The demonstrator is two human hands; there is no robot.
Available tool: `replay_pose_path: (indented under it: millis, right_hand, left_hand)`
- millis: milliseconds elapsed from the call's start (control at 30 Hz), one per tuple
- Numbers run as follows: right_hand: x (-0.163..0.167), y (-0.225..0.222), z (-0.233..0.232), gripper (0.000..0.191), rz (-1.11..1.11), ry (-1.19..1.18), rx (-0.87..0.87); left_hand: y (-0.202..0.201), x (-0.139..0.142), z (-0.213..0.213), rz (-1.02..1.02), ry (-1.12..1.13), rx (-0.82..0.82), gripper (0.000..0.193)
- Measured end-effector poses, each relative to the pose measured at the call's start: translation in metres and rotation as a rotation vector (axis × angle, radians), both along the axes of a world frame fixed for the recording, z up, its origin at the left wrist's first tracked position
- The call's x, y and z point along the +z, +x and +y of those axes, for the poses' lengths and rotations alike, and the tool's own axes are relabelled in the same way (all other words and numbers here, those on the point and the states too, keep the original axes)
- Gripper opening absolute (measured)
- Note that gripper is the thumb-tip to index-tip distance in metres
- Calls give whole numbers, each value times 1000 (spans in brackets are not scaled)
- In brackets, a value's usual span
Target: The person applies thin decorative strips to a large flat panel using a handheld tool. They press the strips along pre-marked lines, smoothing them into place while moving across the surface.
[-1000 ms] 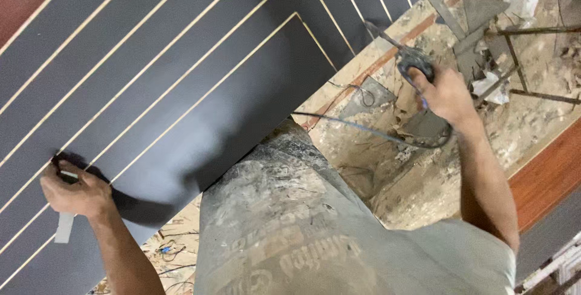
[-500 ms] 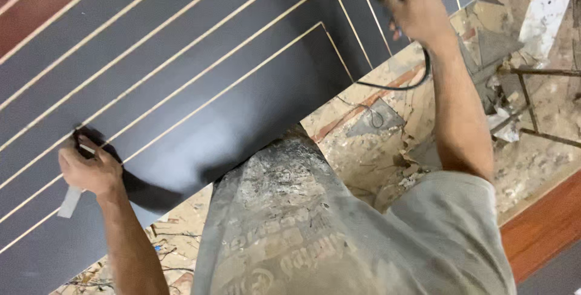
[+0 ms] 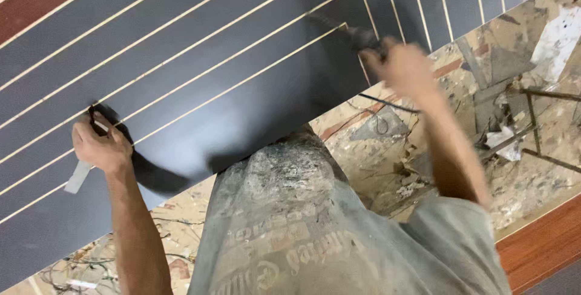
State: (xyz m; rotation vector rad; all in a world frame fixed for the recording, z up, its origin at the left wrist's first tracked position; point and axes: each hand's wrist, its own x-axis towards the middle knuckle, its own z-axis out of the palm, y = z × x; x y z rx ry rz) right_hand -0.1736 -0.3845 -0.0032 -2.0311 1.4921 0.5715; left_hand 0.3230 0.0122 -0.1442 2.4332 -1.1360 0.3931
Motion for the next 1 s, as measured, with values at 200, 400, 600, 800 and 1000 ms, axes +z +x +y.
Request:
replay_pose_path:
  millis: [200,400,600,800,1000]
  right_hand:
    - [35,-65,-73,60,68,-202,-99]
    - [-14,-12,-39,50,-104,-498,54]
    - [-11,67,15,49,-75,-467,205]
    - [-17,214,72,54,-170,-166,501]
    - [-11,379,106,51,-234,195,424]
  left_hand:
    - [0,2,-1,-16,-5,-39,9]
    - [3,7,0,-4,18,-38,4]
    - [10,1,-11,-16,5,-18,26]
    - [18,4,-9,84,-9,-20,30]
    - [69,26,138,-49,-3,307,24]
